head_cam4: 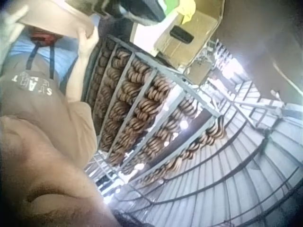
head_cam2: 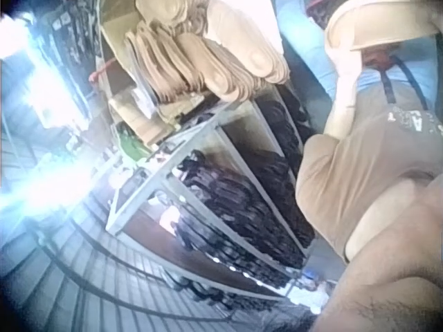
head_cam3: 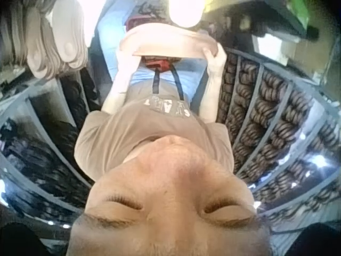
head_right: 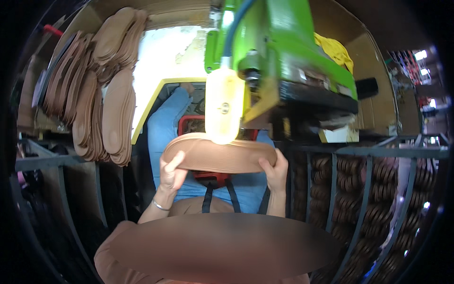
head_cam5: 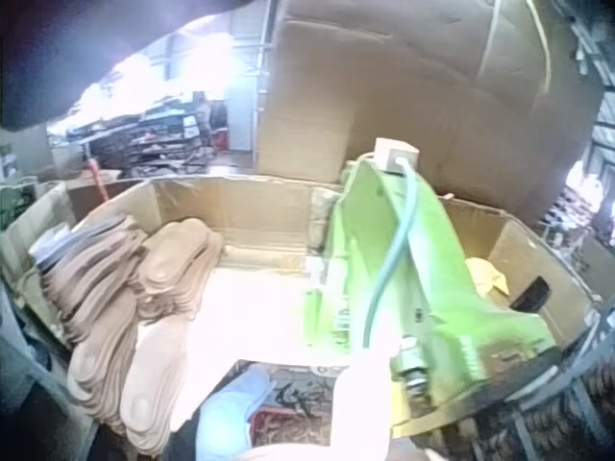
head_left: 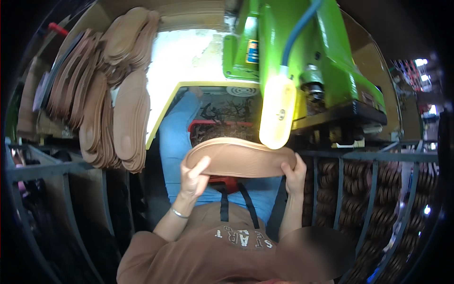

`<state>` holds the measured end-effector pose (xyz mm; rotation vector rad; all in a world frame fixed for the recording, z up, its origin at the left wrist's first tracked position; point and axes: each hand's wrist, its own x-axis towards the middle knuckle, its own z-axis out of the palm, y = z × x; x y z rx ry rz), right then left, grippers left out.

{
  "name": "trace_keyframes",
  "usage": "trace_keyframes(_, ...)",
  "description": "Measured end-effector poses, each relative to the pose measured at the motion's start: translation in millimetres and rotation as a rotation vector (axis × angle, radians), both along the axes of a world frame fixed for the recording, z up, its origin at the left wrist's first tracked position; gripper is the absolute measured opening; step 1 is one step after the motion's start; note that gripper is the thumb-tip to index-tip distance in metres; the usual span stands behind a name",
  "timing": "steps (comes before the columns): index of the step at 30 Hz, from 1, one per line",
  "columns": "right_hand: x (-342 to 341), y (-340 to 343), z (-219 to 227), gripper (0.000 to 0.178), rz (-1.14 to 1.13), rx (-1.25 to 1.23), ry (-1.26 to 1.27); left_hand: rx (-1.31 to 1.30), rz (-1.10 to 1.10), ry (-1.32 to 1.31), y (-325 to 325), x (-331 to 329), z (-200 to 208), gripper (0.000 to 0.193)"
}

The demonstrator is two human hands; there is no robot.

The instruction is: Preparing and stacking shoe soles using a finishing machine.

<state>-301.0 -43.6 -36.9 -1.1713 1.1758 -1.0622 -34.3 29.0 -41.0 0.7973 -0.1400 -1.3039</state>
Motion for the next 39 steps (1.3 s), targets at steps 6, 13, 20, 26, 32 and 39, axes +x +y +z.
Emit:
trace_keyframes(6, -34.6, 95.1, -51.7, 0.031, 0.144, 0.449, -0.277, -0.173, -0.37, -0.371, -43.9, -49.6, 28.7, 0.035)
trace_keyframes(13, 16.9, 132.7, -29.0, 0.031, 0.291, 0.567, -0.384, -0.223, -0.526, -0.642, -92.2, -82.2, 42.1, 0.027)
trace_keyframes(20, -3.4, 137.0, -19.1, 0.032, 0.401, 0.589, -0.388, -0.259, -0.399, -0.72, -81.3, -79.9, 20.7, 0.013)
trace_keyframes(26, -68.7, 107.9, 22.1, 0.044, 0.087, 0.351, -0.214, -0.208, -0.262, -0.528, -70.5, -79.7, 18.2, 0.012)
trace_keyframes(32, -70.4, 24.5, 59.3, 0.034, -0.148, 0.068, -0.196, -0.279, -0.237, -0.812, -70.8, -47.7, 40.7, 0.02)
trace_keyframes(39, -12.9, -36.8, 66.7, 0.029, 0.04, 0.096, -0.16, -0.089, -0.139, -0.491, -39.3, 15.5, 24.8, 0.029)
